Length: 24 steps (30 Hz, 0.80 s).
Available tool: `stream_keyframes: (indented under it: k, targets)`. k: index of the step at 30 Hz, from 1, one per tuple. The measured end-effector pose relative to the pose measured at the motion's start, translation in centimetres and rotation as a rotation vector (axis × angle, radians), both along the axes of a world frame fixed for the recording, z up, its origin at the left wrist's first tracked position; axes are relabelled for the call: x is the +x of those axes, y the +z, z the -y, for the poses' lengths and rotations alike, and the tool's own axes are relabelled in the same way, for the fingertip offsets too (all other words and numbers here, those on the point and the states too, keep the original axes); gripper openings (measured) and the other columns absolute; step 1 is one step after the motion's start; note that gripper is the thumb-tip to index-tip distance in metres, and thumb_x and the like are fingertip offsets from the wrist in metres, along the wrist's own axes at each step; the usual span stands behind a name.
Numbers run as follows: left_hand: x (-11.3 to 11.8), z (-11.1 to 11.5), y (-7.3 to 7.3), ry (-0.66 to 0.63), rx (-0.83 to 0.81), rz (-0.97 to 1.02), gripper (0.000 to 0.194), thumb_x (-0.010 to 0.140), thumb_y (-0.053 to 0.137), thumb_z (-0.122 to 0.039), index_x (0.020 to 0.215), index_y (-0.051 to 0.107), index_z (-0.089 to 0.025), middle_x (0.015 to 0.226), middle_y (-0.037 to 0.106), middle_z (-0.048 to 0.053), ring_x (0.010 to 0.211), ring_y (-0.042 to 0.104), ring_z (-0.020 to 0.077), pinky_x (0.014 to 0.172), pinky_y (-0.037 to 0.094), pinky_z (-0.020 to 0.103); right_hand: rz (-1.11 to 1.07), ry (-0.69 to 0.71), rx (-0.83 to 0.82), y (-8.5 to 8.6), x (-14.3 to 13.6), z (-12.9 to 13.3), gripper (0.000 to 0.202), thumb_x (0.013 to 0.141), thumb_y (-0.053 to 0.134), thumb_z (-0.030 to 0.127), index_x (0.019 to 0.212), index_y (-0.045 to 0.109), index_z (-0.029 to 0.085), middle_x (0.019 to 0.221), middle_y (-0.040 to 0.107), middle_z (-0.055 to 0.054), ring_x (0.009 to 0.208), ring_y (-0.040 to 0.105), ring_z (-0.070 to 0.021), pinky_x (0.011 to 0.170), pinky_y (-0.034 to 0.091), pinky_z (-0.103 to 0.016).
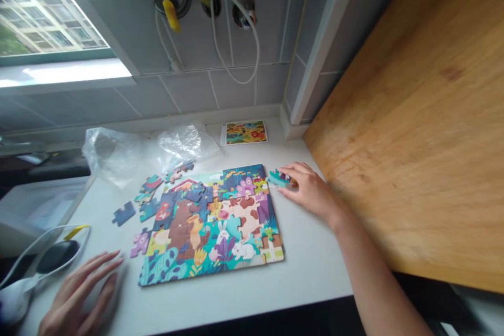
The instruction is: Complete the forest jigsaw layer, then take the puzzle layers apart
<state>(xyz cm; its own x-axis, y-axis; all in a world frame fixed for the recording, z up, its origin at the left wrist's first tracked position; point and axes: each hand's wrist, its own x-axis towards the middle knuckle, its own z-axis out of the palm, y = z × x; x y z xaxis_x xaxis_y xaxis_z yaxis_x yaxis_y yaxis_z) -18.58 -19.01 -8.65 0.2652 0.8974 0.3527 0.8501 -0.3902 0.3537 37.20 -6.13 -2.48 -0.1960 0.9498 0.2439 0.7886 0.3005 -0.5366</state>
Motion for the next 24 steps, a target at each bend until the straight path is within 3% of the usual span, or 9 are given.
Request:
stream_keyframes:
  k: [7, 15, 20, 24]
  targets:
    - [0.3, 0.0, -0.2, 0.045, -0.064, -0.014, 0.039, 0.097, 0.063, -0.027, 0.135, 0.063, -0.035, 0.142, 0.064, 0.008, 0.129, 0.063, 0.0361, 0.119, 0.045, 0.062, -0.021, 0.216, -0.113, 2.2, -4.0, -0.2, 0.036, 0.092, 0.077, 0.037, 0.128, 0.077, 0.032, 0.123, 0.074, -0.005, 0.112, 0.073, -0.0255, 0.1, 0.064, -0.043]
    - [-0.3, 0.4, -0.5, 0.08, -0.075, -0.085, 0.039, 0.093, 0.065, -0.031, 0.132, 0.063, -0.035, 0.144, 0.064, 0.007, 0.127, 0.065, 0.0389, 0.115, 0.048, 0.063, -0.115, 0.233, -0.119, -0.2, -6.0, 0.2, 0.055, 0.097, 0.067, 0.021, 0.151, 0.06, 0.03, 0.115, 0.068, -0.007, 0.1, 0.072, -0.0213, 0.092, 0.066, -0.039]
    - [0.0, 0.6, -0.1, 0.155, -0.134, -0.016, 0.061, 0.089, 0.068, -0.032, 0.142, 0.056, -0.057, 0.146, 0.064, -0.003, 0.124, 0.067, 0.0407, 0.109, 0.052, 0.07, -0.113, 0.16, -0.111, 0.2, -5.8, -0.2, 0.04, 0.101, 0.06, 0.018, 0.138, 0.07, 0.028, 0.107, 0.068, -0.007, 0.097, 0.071, -0.0216, 0.087, 0.064, -0.038]
    - [0.4, 0.3, 0.4, 0.168, -0.145, 0.006, 0.07, 0.085, 0.07, -0.034, 0.146, 0.053, -0.063, 0.15, 0.062, -0.01, 0.12, 0.069, 0.0415, 0.108, 0.053, 0.071, -0.044, 0.178, -0.104, 0.6, -6.1, -0.1, 0.046, 0.094, 0.076, 0.029, 0.139, 0.068, 0.027, 0.124, 0.072, -0.011, 0.115, 0.067, -0.0293, 0.098, 0.061, -0.049]
